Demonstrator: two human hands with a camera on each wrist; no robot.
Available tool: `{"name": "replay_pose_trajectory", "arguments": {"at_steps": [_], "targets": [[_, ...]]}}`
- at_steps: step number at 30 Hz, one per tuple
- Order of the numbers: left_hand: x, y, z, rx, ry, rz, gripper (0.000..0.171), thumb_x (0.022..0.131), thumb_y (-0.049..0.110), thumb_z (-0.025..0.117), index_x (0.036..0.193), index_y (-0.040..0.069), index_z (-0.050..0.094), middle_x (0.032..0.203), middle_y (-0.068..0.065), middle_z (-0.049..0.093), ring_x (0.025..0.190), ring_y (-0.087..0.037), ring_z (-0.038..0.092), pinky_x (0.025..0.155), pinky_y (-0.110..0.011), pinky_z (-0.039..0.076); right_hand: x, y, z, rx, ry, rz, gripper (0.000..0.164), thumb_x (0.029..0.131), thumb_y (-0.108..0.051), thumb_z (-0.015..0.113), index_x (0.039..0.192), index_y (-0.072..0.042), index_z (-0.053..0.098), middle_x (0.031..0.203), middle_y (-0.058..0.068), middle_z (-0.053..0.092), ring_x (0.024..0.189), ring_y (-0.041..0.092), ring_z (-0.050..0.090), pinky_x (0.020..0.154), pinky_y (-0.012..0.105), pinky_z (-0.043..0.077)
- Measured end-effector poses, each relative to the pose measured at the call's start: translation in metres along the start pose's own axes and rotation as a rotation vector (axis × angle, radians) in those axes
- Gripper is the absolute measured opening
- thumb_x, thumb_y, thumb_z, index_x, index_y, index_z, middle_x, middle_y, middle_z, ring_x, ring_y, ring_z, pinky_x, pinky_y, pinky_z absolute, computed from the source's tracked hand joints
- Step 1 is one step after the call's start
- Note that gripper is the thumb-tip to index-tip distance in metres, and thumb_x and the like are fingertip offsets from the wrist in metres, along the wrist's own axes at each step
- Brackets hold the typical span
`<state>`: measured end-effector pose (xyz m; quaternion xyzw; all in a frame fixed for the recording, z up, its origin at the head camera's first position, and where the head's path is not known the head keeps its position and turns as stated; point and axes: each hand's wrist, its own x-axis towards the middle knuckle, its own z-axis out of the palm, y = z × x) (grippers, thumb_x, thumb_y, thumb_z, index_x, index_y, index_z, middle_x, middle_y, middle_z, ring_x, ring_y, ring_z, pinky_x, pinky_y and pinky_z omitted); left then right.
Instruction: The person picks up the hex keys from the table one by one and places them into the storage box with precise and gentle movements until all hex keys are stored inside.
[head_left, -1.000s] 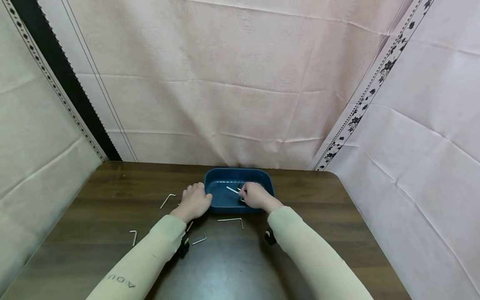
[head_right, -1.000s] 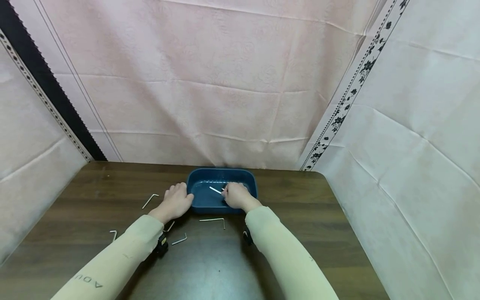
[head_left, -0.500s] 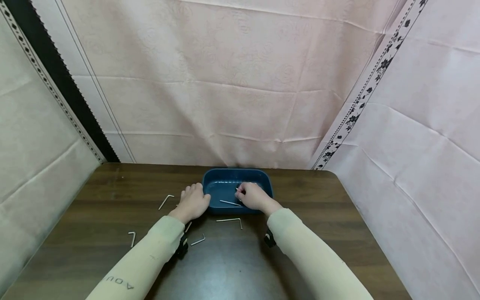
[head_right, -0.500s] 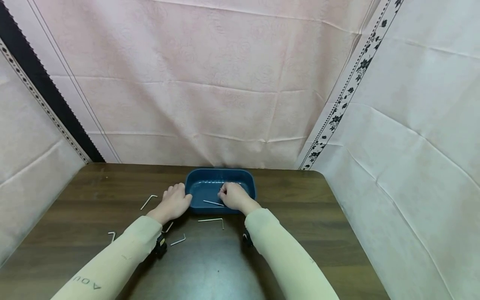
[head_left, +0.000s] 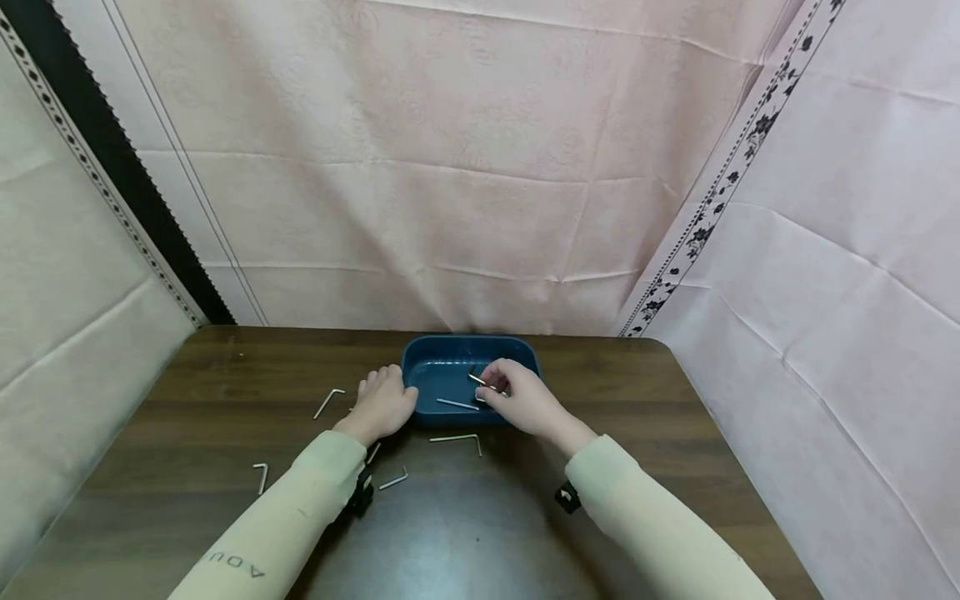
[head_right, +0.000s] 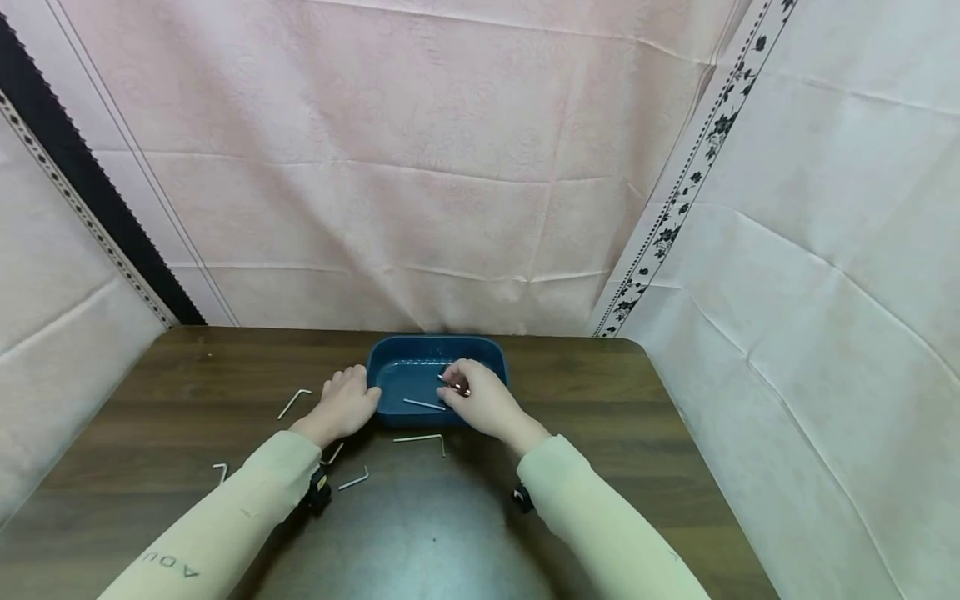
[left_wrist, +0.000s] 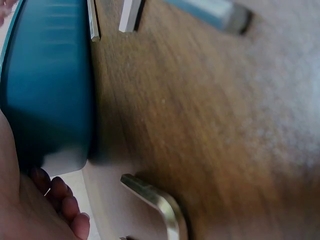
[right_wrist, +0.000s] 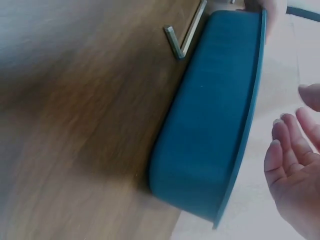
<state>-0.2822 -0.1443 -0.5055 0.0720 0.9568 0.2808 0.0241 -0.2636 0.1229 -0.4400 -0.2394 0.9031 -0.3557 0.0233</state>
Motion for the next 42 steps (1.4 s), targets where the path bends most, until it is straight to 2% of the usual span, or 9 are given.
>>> {"name": "replay_pose_trajectory", "arguments": {"at_steps": [4, 9, 14, 22, 31, 37, 42], "targets": [[0.0, 0.0, -0.002, -0.003, 0.002, 0.001, 0.036, 0.098, 0.029, 0.041, 0.117, 0.0, 0.047, 0.104, -0.011, 0.046, 0.095, -0.031, 0.036, 0.086, -0.048, 0.027, -0.014, 0.0, -0.004, 0.043, -0.011, -0.052, 0.022, 0.091, -0.036, 0.067, 0.108, -0.023, 0.06, 0.1, -0.003, 0.06, 0.087, 0.013, 0.055, 0.075, 0.031, 0.049], [-0.002, -0.001, -0.004, -0.006, -0.001, -0.007, 0.037, 0.098, 0.028, 0.04, 0.119, -0.001, 0.047, 0.107, -0.012, 0.047, 0.095, -0.032, 0.037, 0.085, -0.047, 0.027, -0.026, 0.002, -0.003, 0.076, -0.08, -0.076, 0.026, 0.089, -0.04, 0.069, 0.108, -0.024, 0.06, 0.099, -0.006, 0.061, 0.086, 0.012, 0.056, 0.076, 0.03, 0.049], [-0.002, -0.002, -0.004, -0.005, 0.0, -0.004, 0.041, 0.098, 0.028, 0.04, 0.124, -0.004, 0.046, 0.112, -0.014, 0.048, 0.098, -0.032, 0.038, 0.087, -0.049, 0.028, -0.033, 0.008, 0.004, 0.047, -0.124, -0.067, 0.028, 0.088, -0.038, 0.07, 0.107, -0.019, 0.062, 0.096, -0.009, 0.06, 0.085, 0.01, 0.056, 0.075, 0.028, 0.048], [0.0, -0.002, 0.0, -0.009, -0.001, 0.003, 0.04, 0.098, 0.029, 0.04, 0.122, -0.002, 0.046, 0.109, -0.013, 0.048, 0.096, -0.032, 0.037, 0.086, -0.048, 0.028, -0.043, 0.014, 0.014, -0.027, -0.2, -0.042, 0.032, 0.088, -0.034, 0.071, 0.11, -0.014, 0.062, 0.099, -0.001, 0.062, 0.085, 0.012, 0.056, 0.076, 0.028, 0.049], [-0.001, 0.001, -0.001, -0.011, -0.011, -0.002, 0.043, 0.099, 0.03, 0.04, 0.125, -0.003, 0.044, 0.111, -0.013, 0.048, 0.098, -0.032, 0.037, 0.089, -0.049, 0.027, -0.05, 0.02, 0.025, -0.094, -0.216, -0.046, 0.039, 0.088, -0.038, 0.071, 0.117, -0.013, 0.062, 0.106, -0.001, 0.063, 0.089, 0.015, 0.06, 0.077, 0.027, 0.049], [-0.002, 0.002, -0.002, -0.011, -0.016, 0.0, 0.04, 0.099, 0.029, 0.04, 0.122, -0.002, 0.045, 0.108, -0.012, 0.047, 0.097, -0.031, 0.037, 0.086, -0.048, 0.027, -0.052, 0.024, 0.03, -0.112, -0.202, -0.045, 0.043, 0.087, -0.037, 0.071, 0.12, -0.012, 0.061, 0.109, 0.0, 0.061, 0.09, 0.015, 0.059, 0.076, 0.026, 0.049], [-0.001, 0.001, -0.002, -0.01, -0.02, 0.001, 0.044, 0.099, 0.03, 0.039, 0.127, -0.004, 0.044, 0.114, -0.014, 0.047, 0.1, -0.032, 0.037, 0.09, -0.049, 0.027, -0.053, 0.028, 0.033, -0.12, -0.21, -0.038, 0.047, 0.087, -0.039, 0.07, 0.124, -0.012, 0.06, 0.111, 0.0, 0.06, 0.089, 0.014, 0.057, 0.076, 0.026, 0.048]]}}
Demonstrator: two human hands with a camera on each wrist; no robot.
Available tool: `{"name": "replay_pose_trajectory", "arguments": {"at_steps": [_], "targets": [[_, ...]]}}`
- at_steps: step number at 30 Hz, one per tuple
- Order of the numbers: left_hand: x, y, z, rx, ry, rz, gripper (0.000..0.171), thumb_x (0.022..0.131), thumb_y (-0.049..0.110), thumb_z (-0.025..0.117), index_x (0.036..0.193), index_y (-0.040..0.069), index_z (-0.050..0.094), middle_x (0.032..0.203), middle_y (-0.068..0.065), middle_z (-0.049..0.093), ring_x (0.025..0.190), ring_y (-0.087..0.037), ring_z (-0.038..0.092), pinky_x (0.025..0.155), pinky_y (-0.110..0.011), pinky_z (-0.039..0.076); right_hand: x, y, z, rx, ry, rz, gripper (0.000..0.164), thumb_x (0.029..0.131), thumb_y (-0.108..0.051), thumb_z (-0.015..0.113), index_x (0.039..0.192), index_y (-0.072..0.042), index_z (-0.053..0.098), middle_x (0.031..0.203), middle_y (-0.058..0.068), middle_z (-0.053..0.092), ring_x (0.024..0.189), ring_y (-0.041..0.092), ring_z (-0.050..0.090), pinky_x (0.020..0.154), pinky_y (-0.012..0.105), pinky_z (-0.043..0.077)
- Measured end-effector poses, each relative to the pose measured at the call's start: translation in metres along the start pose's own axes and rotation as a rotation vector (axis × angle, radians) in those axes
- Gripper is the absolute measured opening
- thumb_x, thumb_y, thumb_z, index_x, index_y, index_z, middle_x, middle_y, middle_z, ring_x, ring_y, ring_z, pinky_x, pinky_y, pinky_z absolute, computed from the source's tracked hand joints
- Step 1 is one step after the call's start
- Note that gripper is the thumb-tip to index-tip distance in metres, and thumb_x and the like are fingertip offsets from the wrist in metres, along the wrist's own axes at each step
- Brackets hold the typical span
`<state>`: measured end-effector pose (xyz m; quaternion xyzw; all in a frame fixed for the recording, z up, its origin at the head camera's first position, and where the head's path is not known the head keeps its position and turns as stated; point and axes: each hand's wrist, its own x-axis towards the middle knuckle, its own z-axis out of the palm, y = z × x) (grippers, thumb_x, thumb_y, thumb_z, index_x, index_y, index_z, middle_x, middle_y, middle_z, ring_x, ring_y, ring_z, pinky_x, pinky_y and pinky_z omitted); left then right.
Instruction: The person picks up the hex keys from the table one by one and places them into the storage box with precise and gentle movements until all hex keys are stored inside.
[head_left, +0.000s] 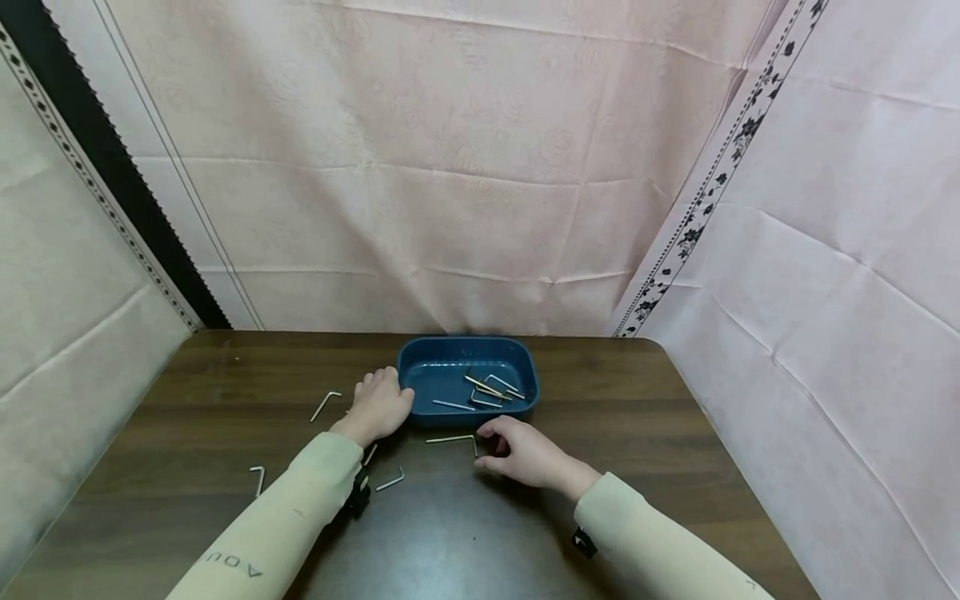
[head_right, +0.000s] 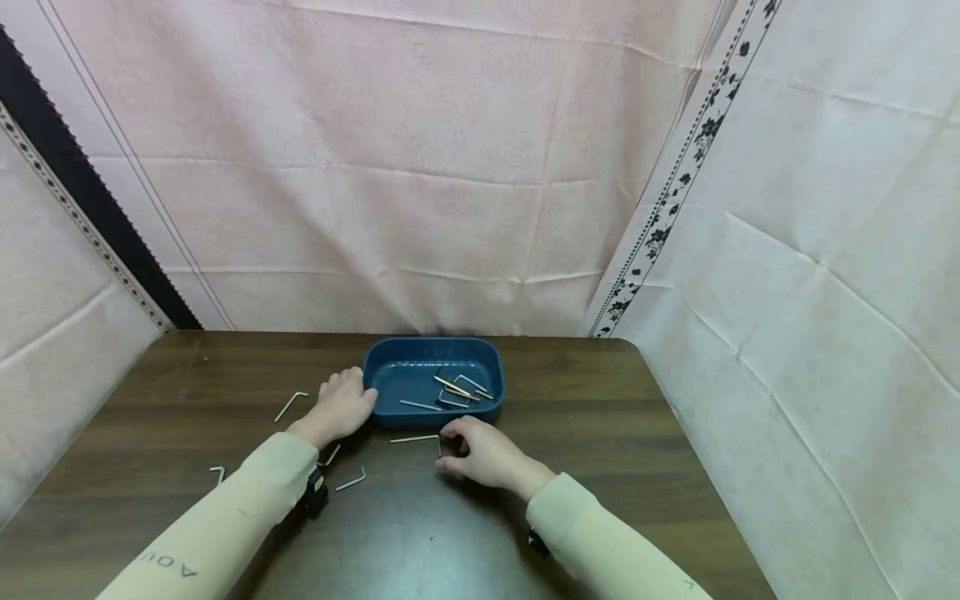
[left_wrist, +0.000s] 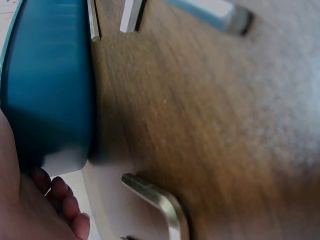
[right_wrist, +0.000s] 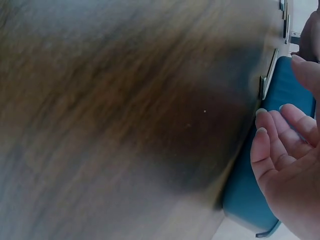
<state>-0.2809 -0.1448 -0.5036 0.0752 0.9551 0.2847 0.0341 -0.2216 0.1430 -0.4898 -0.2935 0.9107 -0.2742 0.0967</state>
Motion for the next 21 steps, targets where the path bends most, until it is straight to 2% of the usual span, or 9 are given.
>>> {"name": "replay_pose_trajectory", "arguments": {"at_steps": [10, 21], "targets": [[0.0, 0.0, 0.002, -0.005, 0.0, -0.003, 0.043, 0.099, 0.031, 0.039, 0.126, -0.002, 0.044, 0.112, -0.012, 0.047, 0.099, -0.031, 0.037, 0.089, -0.048, 0.027, 0.01, -0.003, 0.01, -0.028, -0.049, -0.016, 0.052, 0.088, -0.041, 0.069, 0.13, -0.013, 0.057, 0.107, -0.002, 0.058, 0.086, 0.011, 0.055, 0.077, 0.026, 0.047], [-0.001, 0.0, 0.001, -0.008, 0.011, -0.006, 0.04, 0.099, 0.03, 0.041, 0.123, -0.002, 0.046, 0.108, -0.012, 0.048, 0.097, -0.031, 0.037, 0.087, -0.047, 0.027, 0.021, -0.016, 0.021, -0.109, -0.075, -0.055, 0.03, 0.092, -0.019, 0.066, 0.122, -0.013, 0.063, 0.109, -0.003, 0.056, 0.086, 0.008, 0.054, 0.079, 0.023, 0.046]]}}
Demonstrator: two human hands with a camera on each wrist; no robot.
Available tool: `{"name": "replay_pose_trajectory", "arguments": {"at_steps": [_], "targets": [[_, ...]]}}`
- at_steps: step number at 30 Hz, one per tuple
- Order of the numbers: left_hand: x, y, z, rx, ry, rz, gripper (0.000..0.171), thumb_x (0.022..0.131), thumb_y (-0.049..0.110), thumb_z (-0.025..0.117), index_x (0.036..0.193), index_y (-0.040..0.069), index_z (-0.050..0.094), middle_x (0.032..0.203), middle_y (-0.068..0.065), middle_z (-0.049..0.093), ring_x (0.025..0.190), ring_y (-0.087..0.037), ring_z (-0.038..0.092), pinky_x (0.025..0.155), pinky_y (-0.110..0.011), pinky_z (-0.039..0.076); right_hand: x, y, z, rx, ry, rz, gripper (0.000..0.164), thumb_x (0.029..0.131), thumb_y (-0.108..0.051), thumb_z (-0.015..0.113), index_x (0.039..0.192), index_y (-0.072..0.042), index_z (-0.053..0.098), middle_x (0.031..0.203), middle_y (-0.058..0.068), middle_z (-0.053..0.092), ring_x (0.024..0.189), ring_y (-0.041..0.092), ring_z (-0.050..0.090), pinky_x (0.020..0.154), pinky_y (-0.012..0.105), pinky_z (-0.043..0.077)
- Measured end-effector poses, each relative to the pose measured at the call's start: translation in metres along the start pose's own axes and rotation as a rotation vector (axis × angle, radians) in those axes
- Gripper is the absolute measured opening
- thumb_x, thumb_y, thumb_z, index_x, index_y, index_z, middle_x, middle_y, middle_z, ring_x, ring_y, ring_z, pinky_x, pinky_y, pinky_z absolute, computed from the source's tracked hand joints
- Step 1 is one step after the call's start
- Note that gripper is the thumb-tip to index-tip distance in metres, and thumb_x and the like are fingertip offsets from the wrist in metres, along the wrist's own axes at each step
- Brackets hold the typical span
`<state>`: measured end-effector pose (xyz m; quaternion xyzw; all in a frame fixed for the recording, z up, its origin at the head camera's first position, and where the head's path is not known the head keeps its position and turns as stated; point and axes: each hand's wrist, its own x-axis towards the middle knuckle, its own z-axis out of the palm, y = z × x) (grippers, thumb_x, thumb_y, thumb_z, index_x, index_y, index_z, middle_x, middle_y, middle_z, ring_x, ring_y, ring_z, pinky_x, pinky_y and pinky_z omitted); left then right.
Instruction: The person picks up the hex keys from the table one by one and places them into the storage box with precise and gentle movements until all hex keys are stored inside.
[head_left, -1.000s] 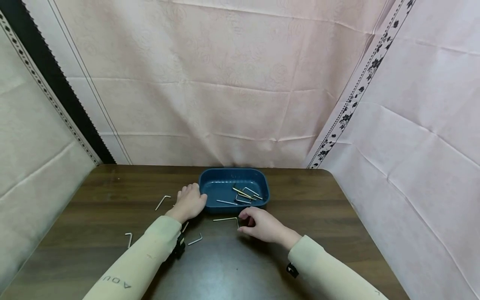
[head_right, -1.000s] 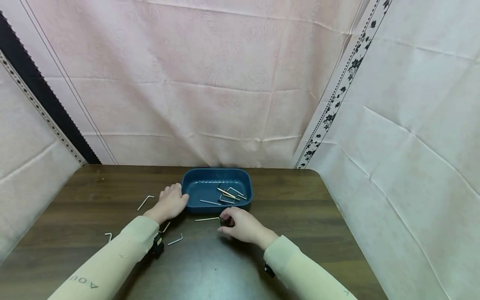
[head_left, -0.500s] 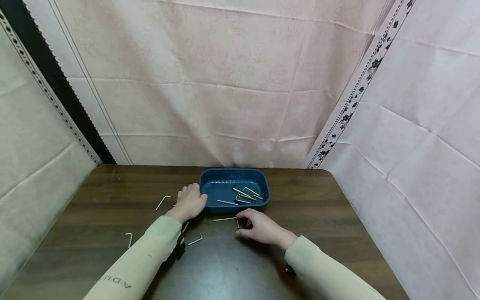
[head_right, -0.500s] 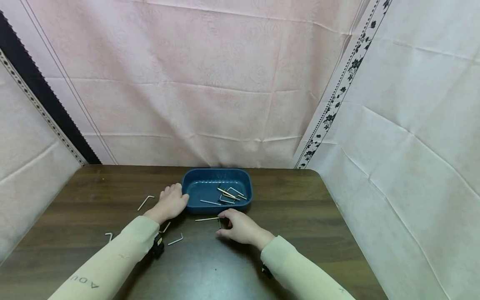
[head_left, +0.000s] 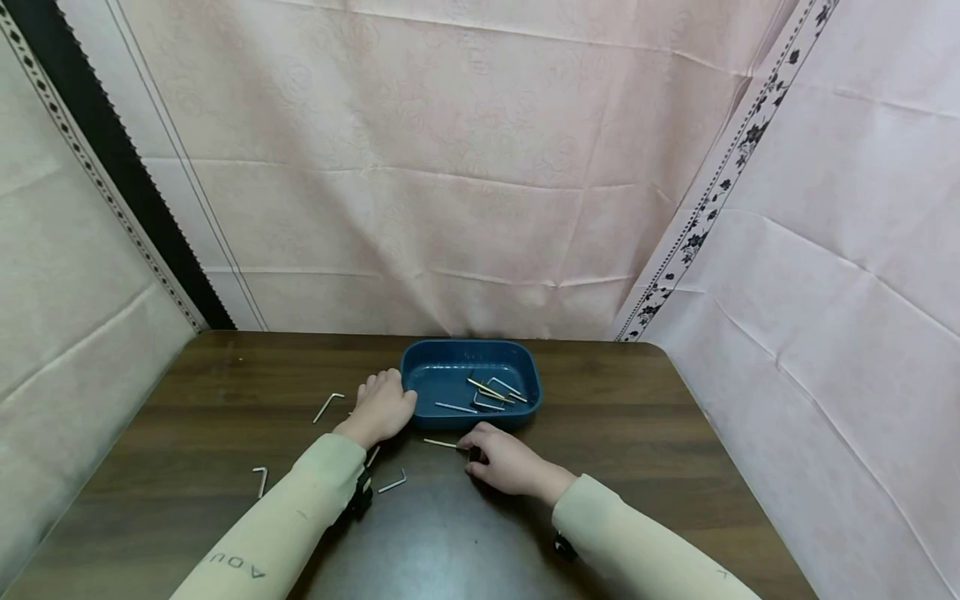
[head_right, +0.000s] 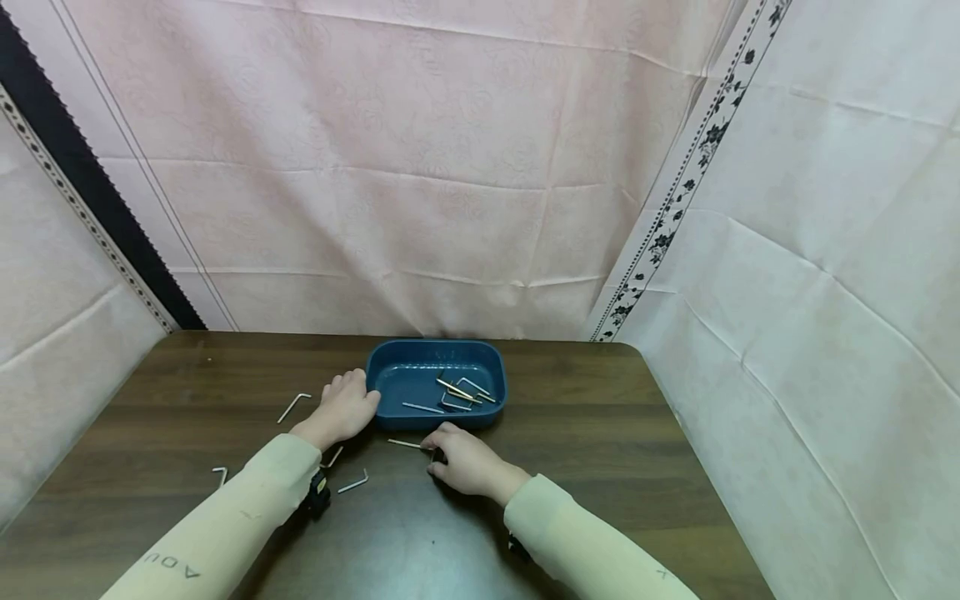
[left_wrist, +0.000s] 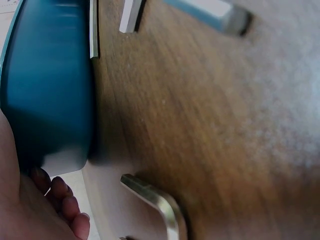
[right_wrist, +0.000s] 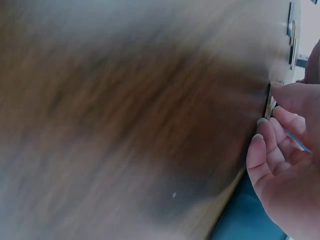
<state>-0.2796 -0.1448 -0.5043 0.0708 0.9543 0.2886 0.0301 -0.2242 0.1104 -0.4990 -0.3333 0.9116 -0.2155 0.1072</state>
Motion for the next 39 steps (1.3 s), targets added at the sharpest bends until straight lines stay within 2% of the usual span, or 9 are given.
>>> {"name": "replay_pose_trajectory", "arguments": {"at_steps": [5, 16, 23, 31, 39], "targets": [[0.001, 0.0, 0.001, 0.008, 0.001, 0.001, 0.039, 0.099, 0.029, 0.041, 0.121, -0.001, 0.047, 0.107, -0.011, 0.048, 0.097, -0.031, 0.037, 0.086, -0.047, 0.027, -0.002, -0.002, 0.001, -0.002, -0.024, 0.014, 0.029, 0.092, -0.017, 0.066, 0.121, -0.015, 0.063, 0.108, -0.006, 0.053, 0.084, 0.006, 0.053, 0.077, 0.022, 0.046], [0.0, -0.003, 0.0, -0.001, -0.008, -0.007, 0.041, 0.099, 0.03, 0.04, 0.123, -0.002, 0.046, 0.108, -0.012, 0.047, 0.097, -0.031, 0.037, 0.086, -0.047, 0.027, -0.019, -0.007, -0.009, 0.05, -0.15, 0.001, 0.028, 0.091, -0.017, 0.066, 0.119, -0.017, 0.063, 0.11, -0.007, 0.051, 0.086, 0.007, 0.053, 0.076, 0.022, 0.046], [0.0, -0.004, 0.003, -0.004, -0.006, -0.01, 0.045, 0.098, 0.03, 0.04, 0.128, -0.003, 0.044, 0.114, -0.013, 0.048, 0.1, -0.031, 0.038, 0.09, -0.048, 0.028, -0.013, -0.008, -0.002, 0.051, -0.093, 0.016, 0.02, 0.091, -0.028, 0.067, 0.108, -0.017, 0.066, 0.102, -0.006, 0.053, 0.085, 0.008, 0.054, 0.077, 0.023, 0.046], [0.002, -0.004, 0.004, -0.006, 0.007, -0.005, 0.042, 0.099, 0.031, 0.041, 0.124, -0.002, 0.045, 0.109, -0.012, 0.048, 0.098, -0.031, 0.038, 0.089, -0.048, 0.028, -0.009, -0.008, 0.003, 0.007, -0.051, 0.036, 0.01, 0.09, -0.027, 0.069, 0.095, -0.021, 0.063, 0.092, -0.005, 0.052, 0.077, 0.006, 0.05, 0.072, 0.023, 0.045], [0.001, -0.002, 0.002, -0.009, 0.009, 0.004, 0.042, 0.098, 0.03, 0.041, 0.125, -0.003, 0.045, 0.11, -0.013, 0.048, 0.099, -0.031, 0.038, 0.089, -0.049, 0.028, -0.008, -0.012, 0.006, -0.06, -0.034, 0.023, 0.008, 0.092, -0.023, 0.067, 0.087, -0.021, 0.061, 0.082, -0.009, 0.047, 0.071, 0.003, 0.048, 0.065, 0.021, 0.043]]}}
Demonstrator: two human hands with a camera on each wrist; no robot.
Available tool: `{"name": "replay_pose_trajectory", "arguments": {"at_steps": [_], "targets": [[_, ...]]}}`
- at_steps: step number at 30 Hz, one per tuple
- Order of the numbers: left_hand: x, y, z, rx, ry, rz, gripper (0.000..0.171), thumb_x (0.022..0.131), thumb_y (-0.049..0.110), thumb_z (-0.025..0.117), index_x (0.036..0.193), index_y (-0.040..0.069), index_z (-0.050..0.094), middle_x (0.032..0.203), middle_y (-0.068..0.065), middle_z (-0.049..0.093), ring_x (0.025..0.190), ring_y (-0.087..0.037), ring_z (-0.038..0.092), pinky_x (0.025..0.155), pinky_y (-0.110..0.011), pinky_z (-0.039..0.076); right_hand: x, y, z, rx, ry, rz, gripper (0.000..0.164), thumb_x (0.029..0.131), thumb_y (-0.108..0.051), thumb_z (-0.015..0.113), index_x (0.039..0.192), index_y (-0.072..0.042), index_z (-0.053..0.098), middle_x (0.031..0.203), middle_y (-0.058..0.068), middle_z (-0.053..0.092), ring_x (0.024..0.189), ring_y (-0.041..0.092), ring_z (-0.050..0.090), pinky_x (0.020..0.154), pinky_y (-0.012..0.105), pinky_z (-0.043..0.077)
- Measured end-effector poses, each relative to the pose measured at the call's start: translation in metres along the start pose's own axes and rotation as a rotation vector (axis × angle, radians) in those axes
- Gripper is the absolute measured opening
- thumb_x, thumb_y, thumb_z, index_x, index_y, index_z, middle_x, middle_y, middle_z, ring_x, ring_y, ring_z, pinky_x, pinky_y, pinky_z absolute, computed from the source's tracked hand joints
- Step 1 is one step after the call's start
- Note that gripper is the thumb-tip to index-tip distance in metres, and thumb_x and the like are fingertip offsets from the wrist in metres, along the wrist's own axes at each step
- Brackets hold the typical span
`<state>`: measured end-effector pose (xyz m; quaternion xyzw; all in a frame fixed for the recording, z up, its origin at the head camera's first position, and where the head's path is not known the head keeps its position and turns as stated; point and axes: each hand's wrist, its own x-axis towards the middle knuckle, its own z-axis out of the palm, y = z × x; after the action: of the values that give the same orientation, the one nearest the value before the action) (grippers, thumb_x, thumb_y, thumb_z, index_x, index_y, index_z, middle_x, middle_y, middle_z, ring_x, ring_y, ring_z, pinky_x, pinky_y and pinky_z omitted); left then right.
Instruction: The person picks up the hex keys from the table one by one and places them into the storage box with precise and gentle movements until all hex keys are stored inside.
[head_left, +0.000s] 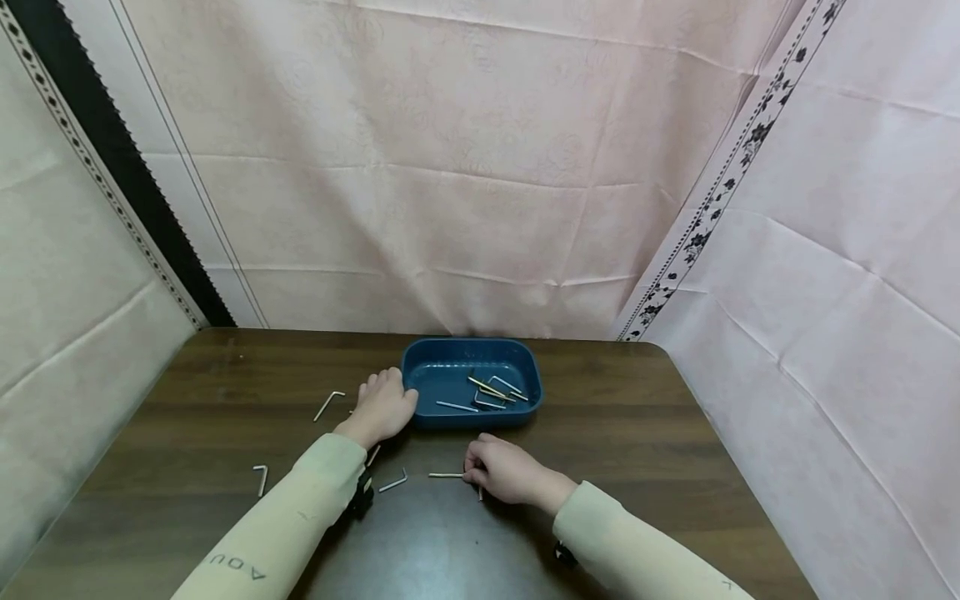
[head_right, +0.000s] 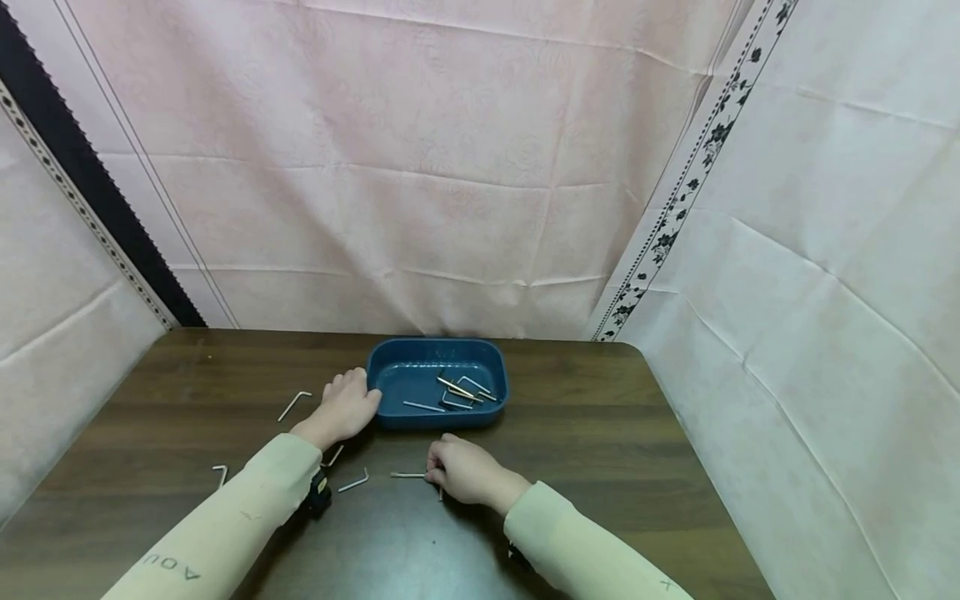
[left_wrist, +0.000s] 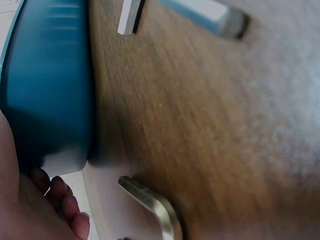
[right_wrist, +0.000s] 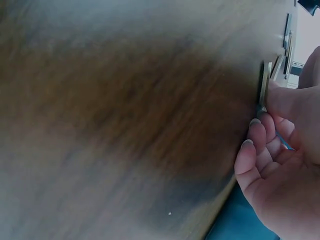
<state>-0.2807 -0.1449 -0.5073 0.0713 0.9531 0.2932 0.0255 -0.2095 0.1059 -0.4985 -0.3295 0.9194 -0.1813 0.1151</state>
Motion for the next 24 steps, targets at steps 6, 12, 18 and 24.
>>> {"name": "replay_pose_trajectory", "arguments": {"at_steps": [6, 12, 18, 24], "targets": [[0.0, 0.0, -0.001, 0.003, 0.006, -0.001, 0.045, 0.098, 0.029, 0.041, 0.127, -0.004, 0.044, 0.113, -0.014, 0.048, 0.101, -0.032, 0.039, 0.092, -0.05, 0.028, 0.0, 0.0, 0.001, -0.042, 0.01, -0.019, 0.01, 0.092, -0.02, 0.067, 0.085, -0.019, 0.06, 0.08, -0.011, 0.046, 0.07, 0.003, 0.047, 0.065, 0.021, 0.043], [0.0, 0.001, -0.001, 0.0, 0.004, 0.0, 0.045, 0.098, 0.029, 0.041, 0.128, -0.004, 0.044, 0.114, -0.014, 0.048, 0.102, -0.032, 0.039, 0.092, -0.05, 0.028, -0.002, -0.001, 0.001, -0.056, 0.007, -0.01, 0.01, 0.094, -0.021, 0.065, 0.086, -0.02, 0.059, 0.081, -0.011, 0.047, 0.072, 0.004, 0.047, 0.066, 0.021, 0.043], [0.0, 0.001, -0.001, 0.003, 0.0, 0.001, 0.044, 0.098, 0.03, 0.042, 0.127, -0.004, 0.045, 0.112, -0.013, 0.049, 0.101, -0.032, 0.039, 0.091, -0.05, 0.028, -0.005, 0.0, -0.006, 0.014, 0.024, 0.011, 0.007, 0.096, -0.021, 0.06, 0.09, -0.02, 0.057, 0.084, -0.011, 0.05, 0.072, 0.004, 0.049, 0.066, 0.021, 0.045], [0.001, 0.001, -0.001, 0.001, -0.002, 0.0, 0.042, 0.098, 0.029, 0.042, 0.125, -0.003, 0.046, 0.11, -0.013, 0.049, 0.099, -0.032, 0.039, 0.09, -0.05, 0.029, -0.008, 0.004, -0.017, 0.036, 0.114, -0.038, 0.007, 0.097, -0.021, 0.059, 0.092, -0.021, 0.055, 0.087, -0.011, 0.051, 0.076, 0.005, 0.05, 0.069, 0.022, 0.046]]}}
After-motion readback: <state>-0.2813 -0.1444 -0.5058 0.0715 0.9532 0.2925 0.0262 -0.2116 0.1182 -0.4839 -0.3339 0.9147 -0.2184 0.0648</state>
